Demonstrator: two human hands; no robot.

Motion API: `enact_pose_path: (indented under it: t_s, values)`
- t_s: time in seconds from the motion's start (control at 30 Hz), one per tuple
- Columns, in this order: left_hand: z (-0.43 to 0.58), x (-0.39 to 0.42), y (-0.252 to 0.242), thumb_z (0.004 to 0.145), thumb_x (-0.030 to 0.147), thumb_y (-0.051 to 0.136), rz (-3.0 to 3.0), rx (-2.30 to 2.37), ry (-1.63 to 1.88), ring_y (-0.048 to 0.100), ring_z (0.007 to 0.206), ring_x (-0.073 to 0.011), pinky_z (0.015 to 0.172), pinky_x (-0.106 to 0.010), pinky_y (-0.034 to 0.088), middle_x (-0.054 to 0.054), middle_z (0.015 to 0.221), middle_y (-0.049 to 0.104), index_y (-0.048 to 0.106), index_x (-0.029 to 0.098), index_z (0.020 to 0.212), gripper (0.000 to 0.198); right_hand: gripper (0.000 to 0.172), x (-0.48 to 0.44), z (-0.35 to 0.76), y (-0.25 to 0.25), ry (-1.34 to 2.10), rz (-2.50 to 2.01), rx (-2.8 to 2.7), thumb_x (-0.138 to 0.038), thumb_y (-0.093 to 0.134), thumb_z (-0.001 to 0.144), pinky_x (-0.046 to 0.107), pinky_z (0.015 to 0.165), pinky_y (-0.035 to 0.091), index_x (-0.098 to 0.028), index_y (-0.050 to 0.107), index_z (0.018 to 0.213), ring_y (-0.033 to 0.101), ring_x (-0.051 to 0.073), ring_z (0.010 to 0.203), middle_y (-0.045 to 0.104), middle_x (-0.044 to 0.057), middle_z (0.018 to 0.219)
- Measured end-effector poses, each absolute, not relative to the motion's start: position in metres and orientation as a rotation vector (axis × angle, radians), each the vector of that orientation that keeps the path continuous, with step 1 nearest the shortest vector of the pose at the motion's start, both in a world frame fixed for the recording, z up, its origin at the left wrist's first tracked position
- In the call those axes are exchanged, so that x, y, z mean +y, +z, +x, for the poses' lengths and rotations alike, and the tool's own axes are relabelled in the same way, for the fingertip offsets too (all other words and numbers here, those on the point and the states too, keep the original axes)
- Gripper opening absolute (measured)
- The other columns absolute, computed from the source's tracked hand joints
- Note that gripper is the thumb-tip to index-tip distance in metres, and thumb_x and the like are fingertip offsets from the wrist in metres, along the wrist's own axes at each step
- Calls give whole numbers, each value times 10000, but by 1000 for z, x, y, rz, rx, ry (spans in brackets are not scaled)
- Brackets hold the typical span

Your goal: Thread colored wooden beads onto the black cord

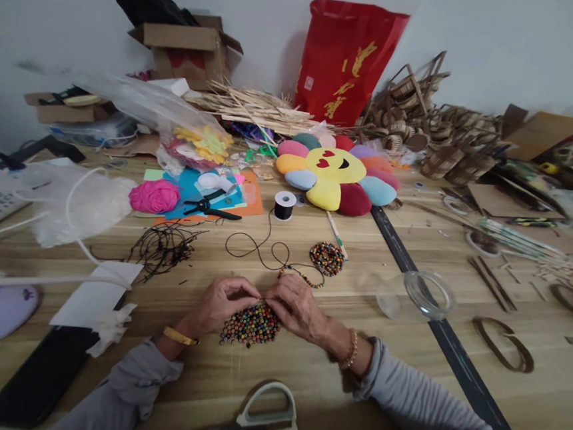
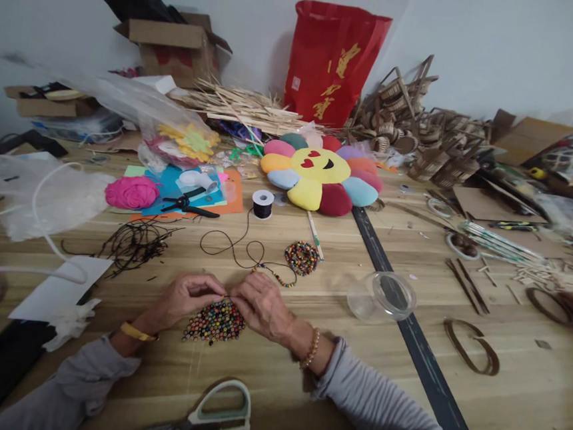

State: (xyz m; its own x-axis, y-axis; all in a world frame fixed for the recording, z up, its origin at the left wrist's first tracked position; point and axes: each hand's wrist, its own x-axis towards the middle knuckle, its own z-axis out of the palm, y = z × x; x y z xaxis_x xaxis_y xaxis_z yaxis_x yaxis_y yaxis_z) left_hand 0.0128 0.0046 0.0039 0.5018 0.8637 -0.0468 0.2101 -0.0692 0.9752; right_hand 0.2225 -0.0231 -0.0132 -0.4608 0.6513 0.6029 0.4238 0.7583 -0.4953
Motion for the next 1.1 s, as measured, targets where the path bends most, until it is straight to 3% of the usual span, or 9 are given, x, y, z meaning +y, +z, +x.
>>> enact_pose_path:
  t_s: [0.63, 0.9, 1.1]
  values:
    - [13, 3, -1, 697, 252, 747, 1524, 915, 662, 624, 645, -147, 633, -249, 493, -41, 698, 705, 690, 131, 681, 134, 53, -25, 220, -14, 464, -664, -2167, -208, 517, 985, 316, 759, 483, -182, 559, 1004, 589, 173, 804, 664, 67, 869]
    - [15, 4, 5, 765, 231, 712, 1688, 825, 695, 617, 691, -159, 668, -265, 475, -47, 727, 678, 673, 137, 654, 151, 69, -27, 220, -11, 445, -668, -2205, -201, 495, 988, 325, 773, 487, -185, 561, 976, 592, 183, 842, 668, 78, 906]
    - [11, 5, 6, 795, 307, 712, 1684, 780, 705, 609, 700, -163, 671, -267, 475, -49, 723, 660, 665, 137, 675, 213, 46, -24, 223, -9, 320, -885, -2118, -167, 528, 899, 348, 742, 455, -192, 560, 920, 532, 204, 833, 613, 74, 899]
